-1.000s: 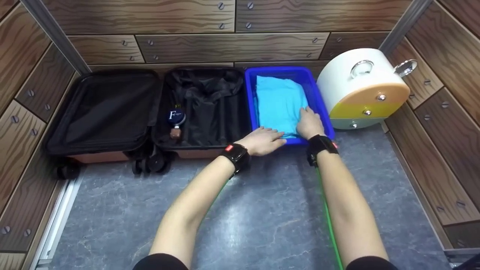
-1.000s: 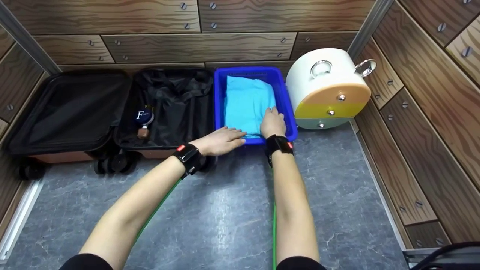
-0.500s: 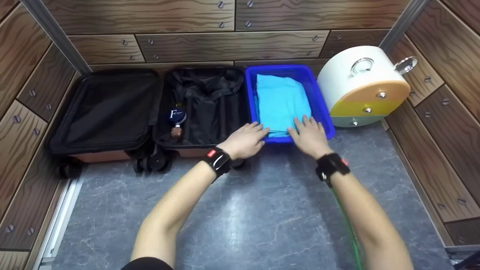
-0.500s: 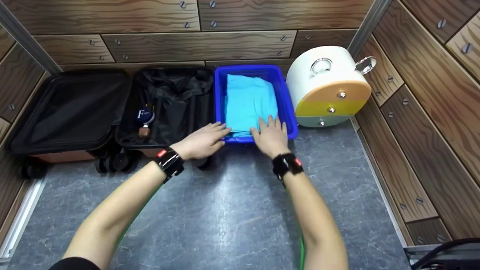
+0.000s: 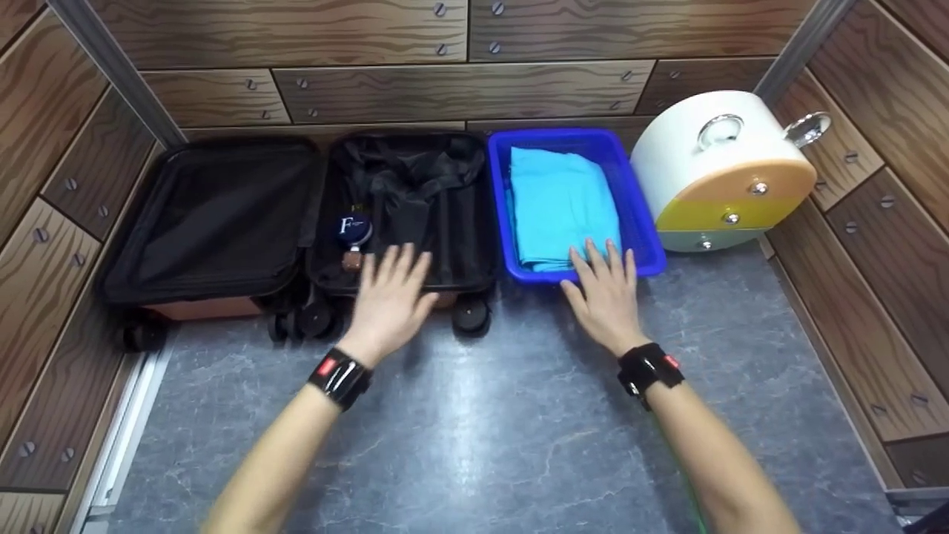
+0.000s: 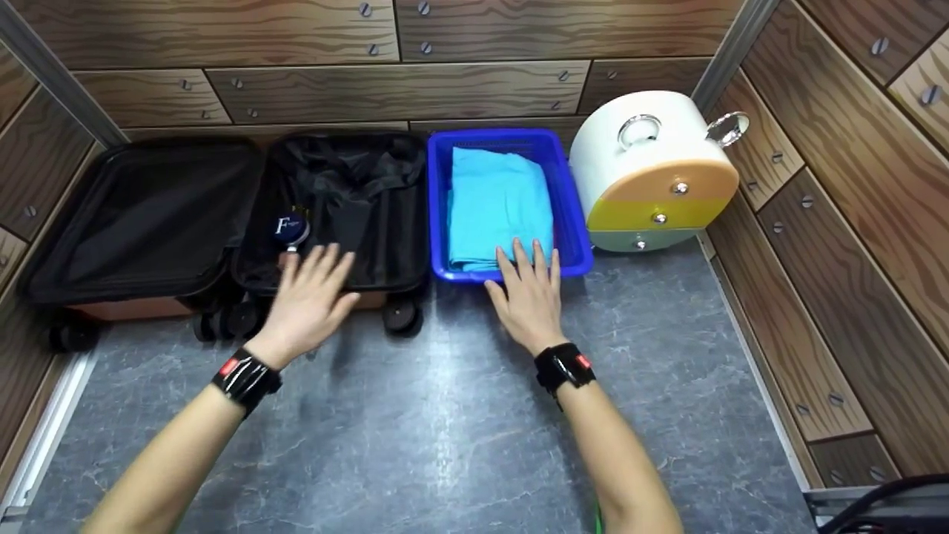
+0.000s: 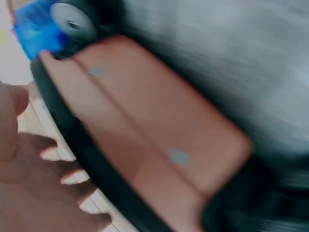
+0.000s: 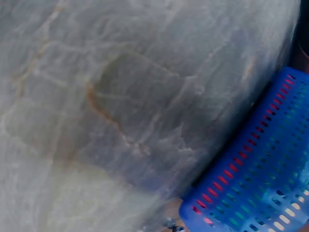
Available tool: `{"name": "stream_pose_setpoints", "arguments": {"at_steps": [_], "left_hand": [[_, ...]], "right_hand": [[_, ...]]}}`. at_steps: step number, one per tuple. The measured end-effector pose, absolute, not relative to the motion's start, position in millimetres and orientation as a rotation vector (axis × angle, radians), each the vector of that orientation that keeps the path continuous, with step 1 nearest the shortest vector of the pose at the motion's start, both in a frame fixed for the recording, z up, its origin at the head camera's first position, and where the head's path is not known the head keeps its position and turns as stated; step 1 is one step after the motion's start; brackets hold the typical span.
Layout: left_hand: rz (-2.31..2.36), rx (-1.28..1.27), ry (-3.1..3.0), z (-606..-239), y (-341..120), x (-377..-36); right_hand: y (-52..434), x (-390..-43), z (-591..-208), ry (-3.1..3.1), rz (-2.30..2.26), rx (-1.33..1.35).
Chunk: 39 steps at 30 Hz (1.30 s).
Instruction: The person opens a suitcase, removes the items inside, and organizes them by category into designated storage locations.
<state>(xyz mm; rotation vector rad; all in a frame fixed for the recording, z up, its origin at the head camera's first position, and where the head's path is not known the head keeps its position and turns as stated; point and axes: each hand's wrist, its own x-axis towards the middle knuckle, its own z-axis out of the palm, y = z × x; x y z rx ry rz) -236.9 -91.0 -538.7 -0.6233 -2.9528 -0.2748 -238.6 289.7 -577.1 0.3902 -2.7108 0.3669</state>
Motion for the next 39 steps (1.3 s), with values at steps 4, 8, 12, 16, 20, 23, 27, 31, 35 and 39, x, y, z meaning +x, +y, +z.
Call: {"name": "stream_pose_setpoints", "arguments": {"at_steps": [4, 8, 12, 16, 20, 23, 27, 31, 35, 39], "left_hand": [[-0.294, -0.478, -2.884, -553.3, -117.2, -231.4], [-0.368, -0.449, -2.766, -565.7, -129.7, -229.1], [-0.421, -0.454, -2.670, -573.6, -132.1, -230.8], [-0.440, -0.443, -2.627, -578.6, -131.0, -233.5], [-0.449, -0.448, -2.610, -580.9, -130.4, -234.6], [-0.450, -0.456, -2.604, -581.9, -130.7, -233.9], [-0.458, -0.461, -2.591, -584.3, -132.1, -232.7], [-0.468, -0.466, -2.590, -585.2, -133.4, -232.1], [-0.452, -0.474, -2.589, -585.3, -133.8, -232.2], [-0.458, -0.482, -2.579, -585.2, -132.3, -233.8]], "right_hand": [[291.9, -240.2, -579.6, -2.692, 0.386, 0.411], [292.4, -244.4, -580.1, -2.686, 0.400, 0.440], [292.2, -252.4, -580.6, -2.676, 0.419, 0.462], [292.1, -260.5, -578.3, -2.681, 0.431, 0.471], [292.8, -267.2, -574.5, -2.711, 0.423, 0.462], [294.2, -269.7, -569.1, -2.757, 0.429, 0.469], [300.6, -277.0, -548.7, -2.809, 0.390, 0.483], [319.5, -296.9, -507.1, -2.694, 0.301, 0.431], [348.6, -318.4, -454.3, -2.589, 0.184, 0.282], [376.3, -330.5, -409.9, -2.664, 0.167, 0.080]]}}
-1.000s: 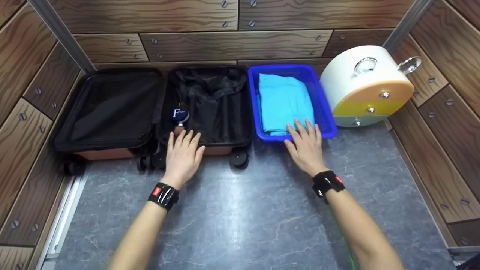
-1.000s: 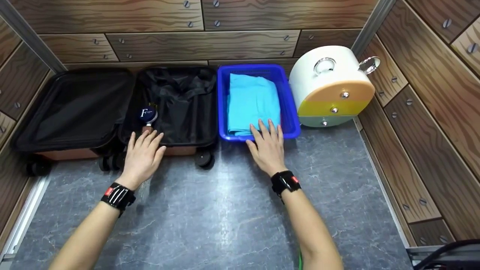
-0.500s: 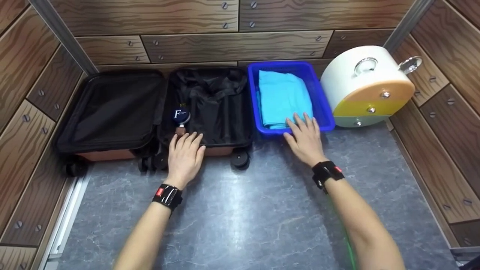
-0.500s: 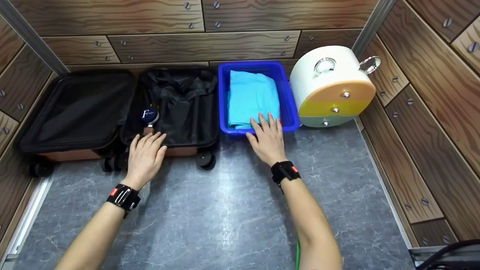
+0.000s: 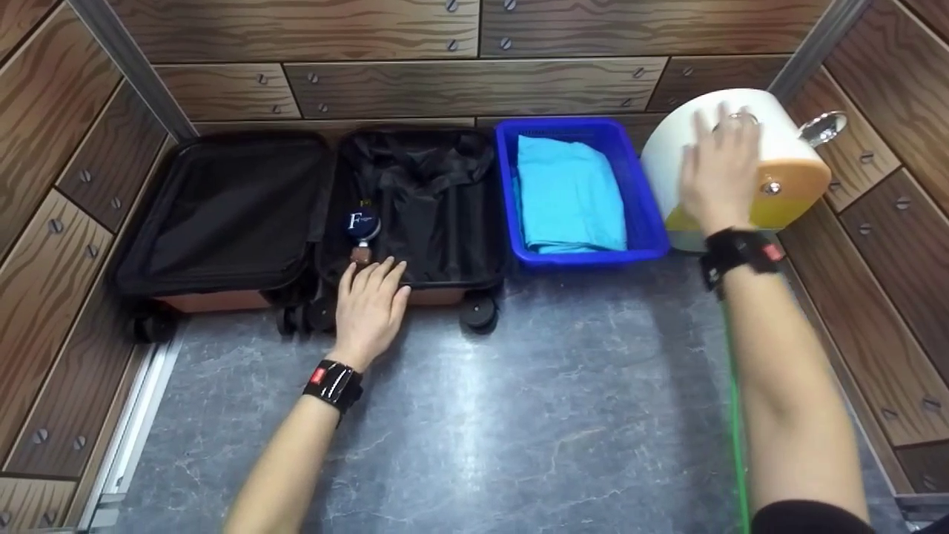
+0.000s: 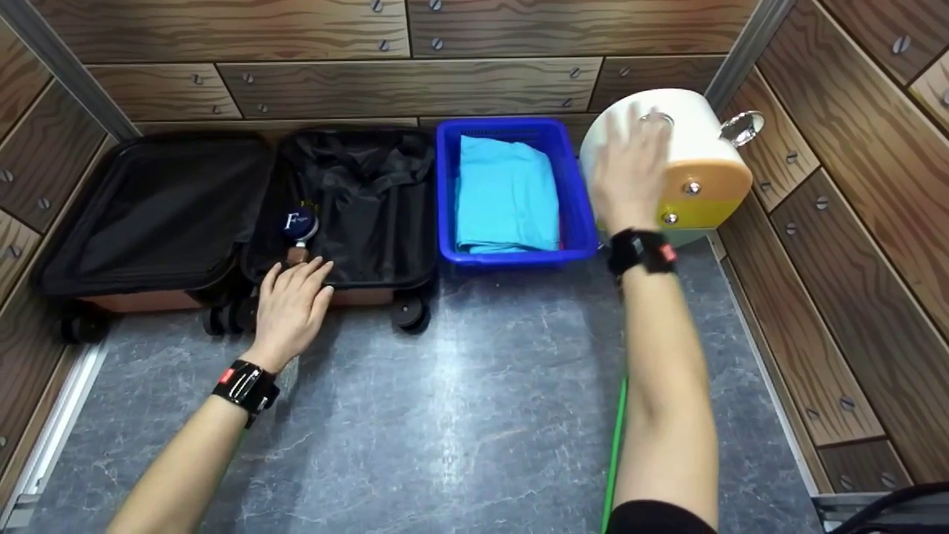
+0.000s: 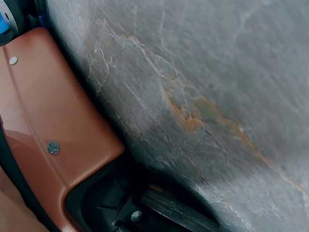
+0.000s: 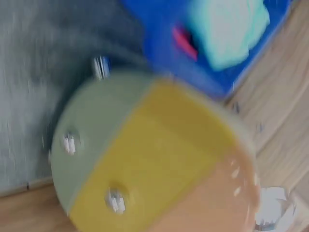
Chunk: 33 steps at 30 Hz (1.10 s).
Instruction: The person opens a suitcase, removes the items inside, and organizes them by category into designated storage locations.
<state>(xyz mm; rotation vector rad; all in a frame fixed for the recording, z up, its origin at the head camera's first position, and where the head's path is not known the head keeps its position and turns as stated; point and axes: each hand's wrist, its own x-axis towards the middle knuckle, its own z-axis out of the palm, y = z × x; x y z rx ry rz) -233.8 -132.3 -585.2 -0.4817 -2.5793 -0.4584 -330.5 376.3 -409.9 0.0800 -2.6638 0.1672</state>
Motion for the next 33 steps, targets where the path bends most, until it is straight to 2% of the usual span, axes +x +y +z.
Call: {"name": "stream_pose_setpoints", "arguments": {"at_steps": [7, 16, 33], "left_hand": [[-0.460, -0.480, -2.602, -584.5, -131.4, -233.1], [-0.454, -0.479, -2.582, -586.6, -131.6, -234.0], [-0.451, -0.469, -2.566, -586.3, -132.3, -233.8]], "right_hand": [[404.3, -345.3, -375.8, -2.851, 0.348, -0.130], [415.8, -353.4, -363.4, -2.942, 0.445, -0.171], [430.1, -358.7, -360.5, -2.832, 0.109, 0.063]]}}
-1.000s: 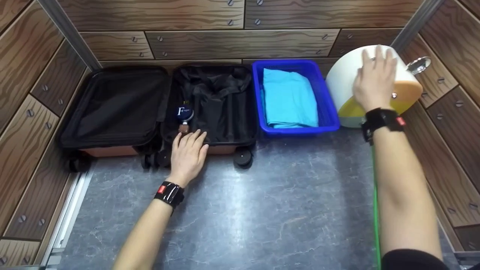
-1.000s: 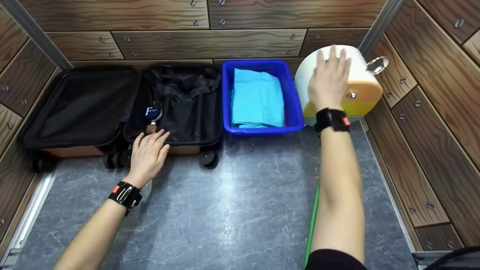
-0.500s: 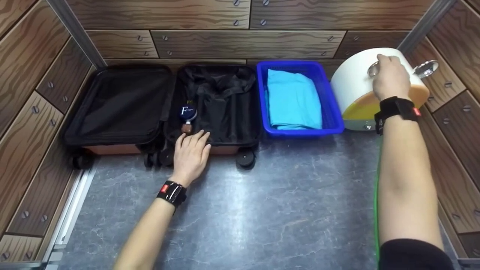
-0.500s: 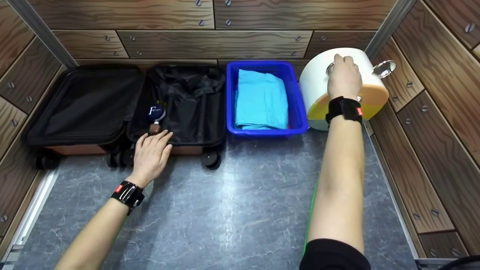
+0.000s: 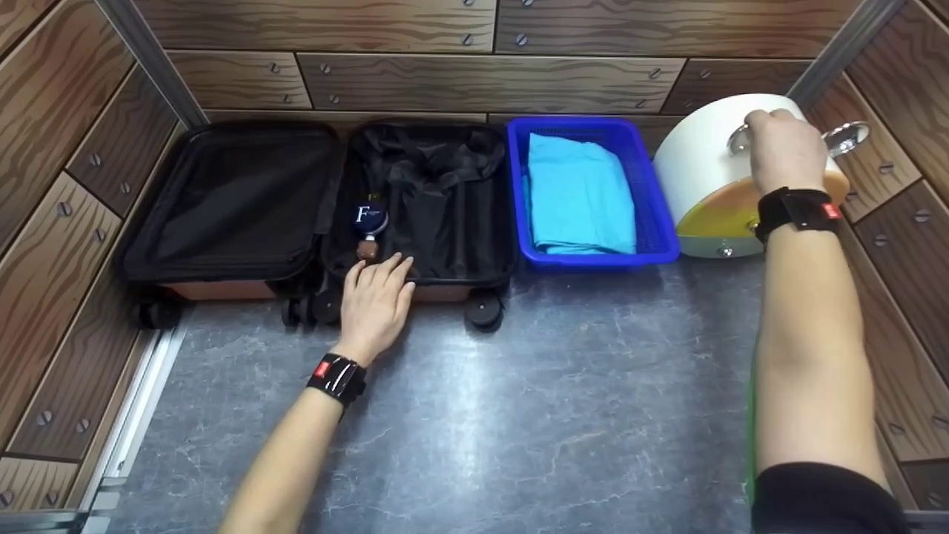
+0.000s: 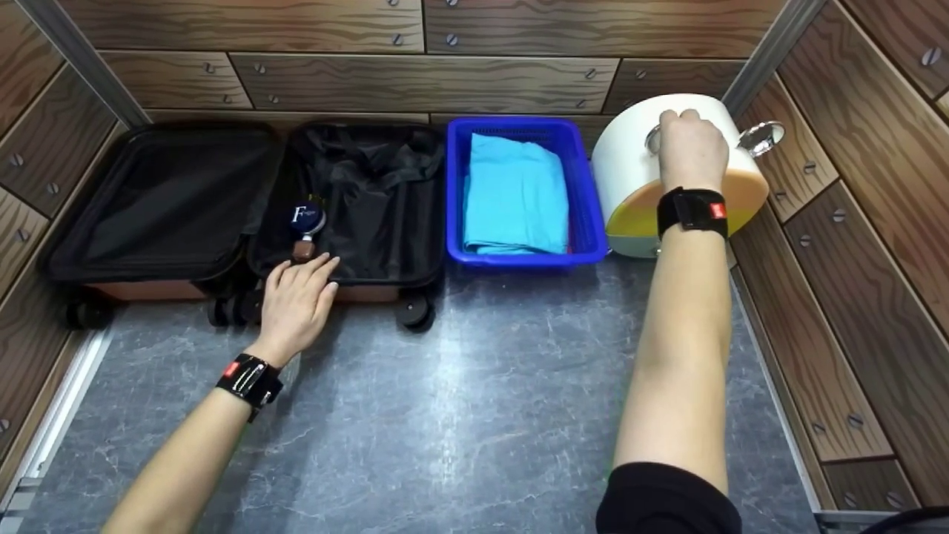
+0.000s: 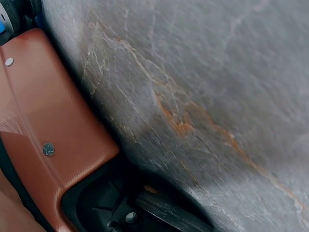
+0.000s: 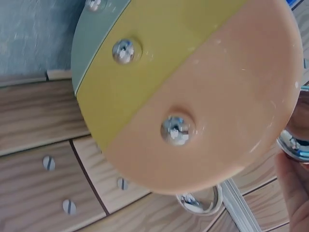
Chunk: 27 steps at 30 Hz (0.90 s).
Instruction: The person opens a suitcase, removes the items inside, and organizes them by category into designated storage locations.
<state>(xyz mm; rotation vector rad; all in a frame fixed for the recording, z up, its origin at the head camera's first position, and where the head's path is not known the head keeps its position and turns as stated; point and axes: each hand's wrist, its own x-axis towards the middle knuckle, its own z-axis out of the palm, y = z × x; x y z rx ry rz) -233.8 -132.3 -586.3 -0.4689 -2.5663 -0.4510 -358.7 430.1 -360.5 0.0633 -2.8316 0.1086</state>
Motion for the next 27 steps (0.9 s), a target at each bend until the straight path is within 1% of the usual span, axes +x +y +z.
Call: {"name": "stream_pose_setpoints", "arguments": {"at_steps": [12, 18, 27], "left_hand": [[-0.451, -0.470, -2.579, -587.1, -133.1, -233.1], [-0.455, -0.468, -2.584, -586.8, -132.5, -232.5], [-0.462, -0.470, -2.584, -586.8, -133.0, -232.2]], "right_hand": [[442.2, -341.2, -350.1, -2.846, -0.043, 0.337], [444.0, -330.3, -348.4, -2.828, -0.082, 0.438], [442.9, -310.2, -335.2, -2.860, -0.176, 0.568]]}}
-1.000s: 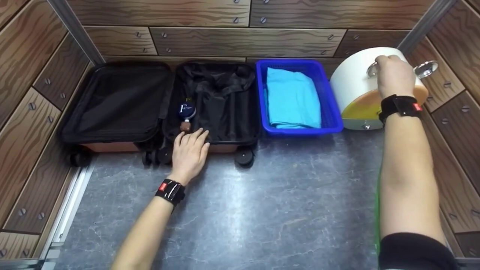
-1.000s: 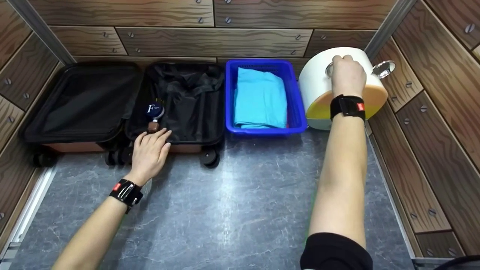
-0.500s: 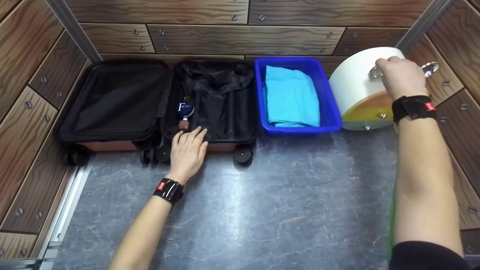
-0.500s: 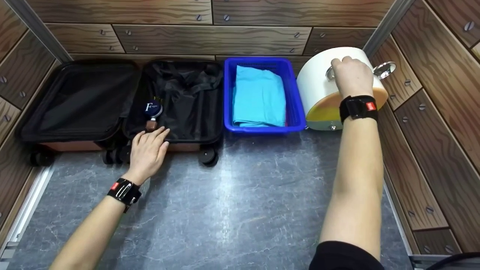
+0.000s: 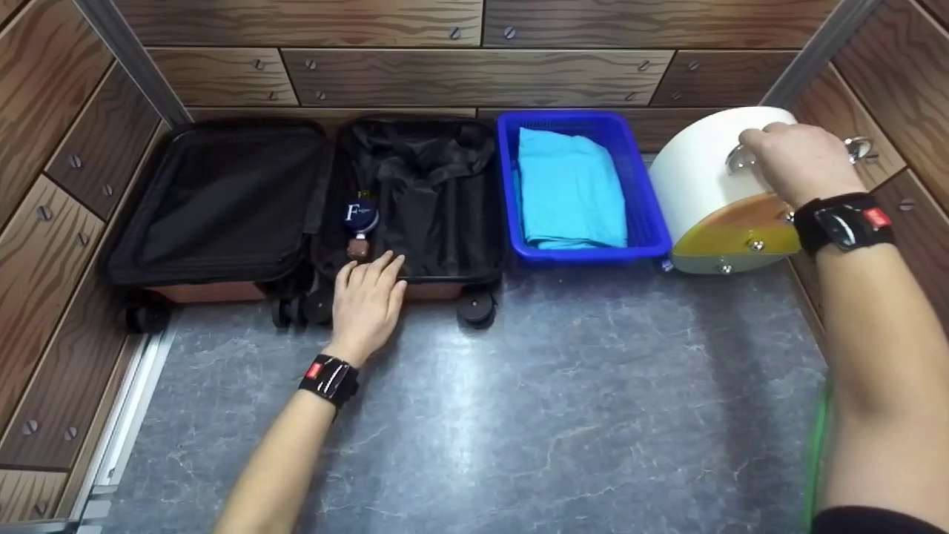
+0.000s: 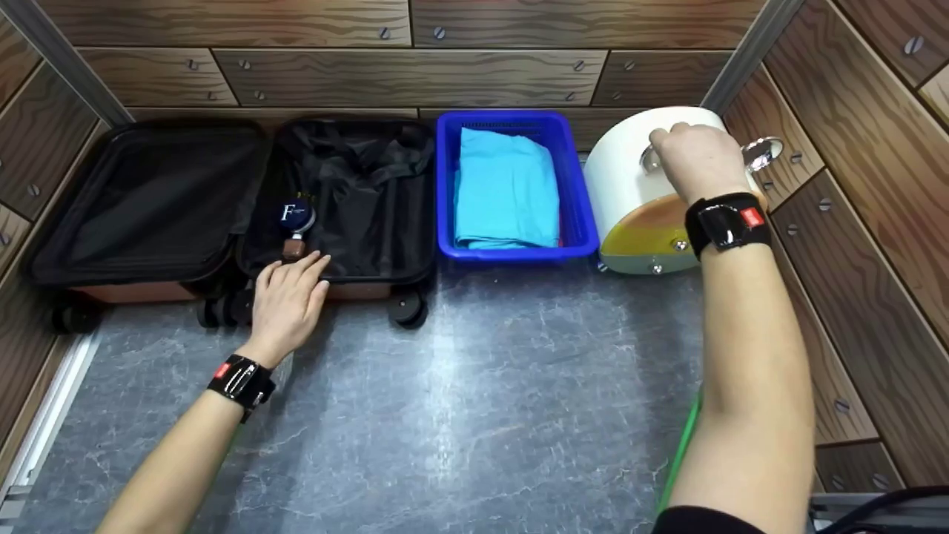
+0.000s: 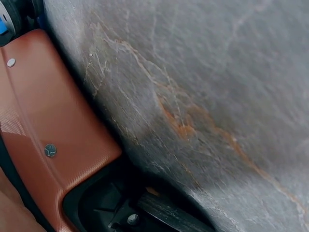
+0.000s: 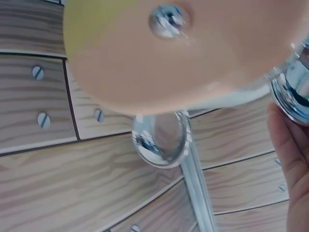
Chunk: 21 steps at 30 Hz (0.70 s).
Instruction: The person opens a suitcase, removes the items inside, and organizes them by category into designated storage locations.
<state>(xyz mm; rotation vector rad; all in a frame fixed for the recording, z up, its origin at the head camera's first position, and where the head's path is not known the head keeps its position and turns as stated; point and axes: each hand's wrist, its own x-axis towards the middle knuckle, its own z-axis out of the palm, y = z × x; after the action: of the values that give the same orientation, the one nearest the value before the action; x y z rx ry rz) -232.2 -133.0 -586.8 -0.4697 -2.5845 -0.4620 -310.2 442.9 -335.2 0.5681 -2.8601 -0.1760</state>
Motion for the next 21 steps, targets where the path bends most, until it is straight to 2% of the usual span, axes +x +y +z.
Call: {"name": "stream_pose_setpoints", "arguments": {"at_steps": [21], "left_hand": [[-0.482, -0.467, -2.589, -584.9, -131.9, -231.1]], "right_hand": [[424.3, -258.5, -305.9, -3.113, -0.304, 0.581]]}}
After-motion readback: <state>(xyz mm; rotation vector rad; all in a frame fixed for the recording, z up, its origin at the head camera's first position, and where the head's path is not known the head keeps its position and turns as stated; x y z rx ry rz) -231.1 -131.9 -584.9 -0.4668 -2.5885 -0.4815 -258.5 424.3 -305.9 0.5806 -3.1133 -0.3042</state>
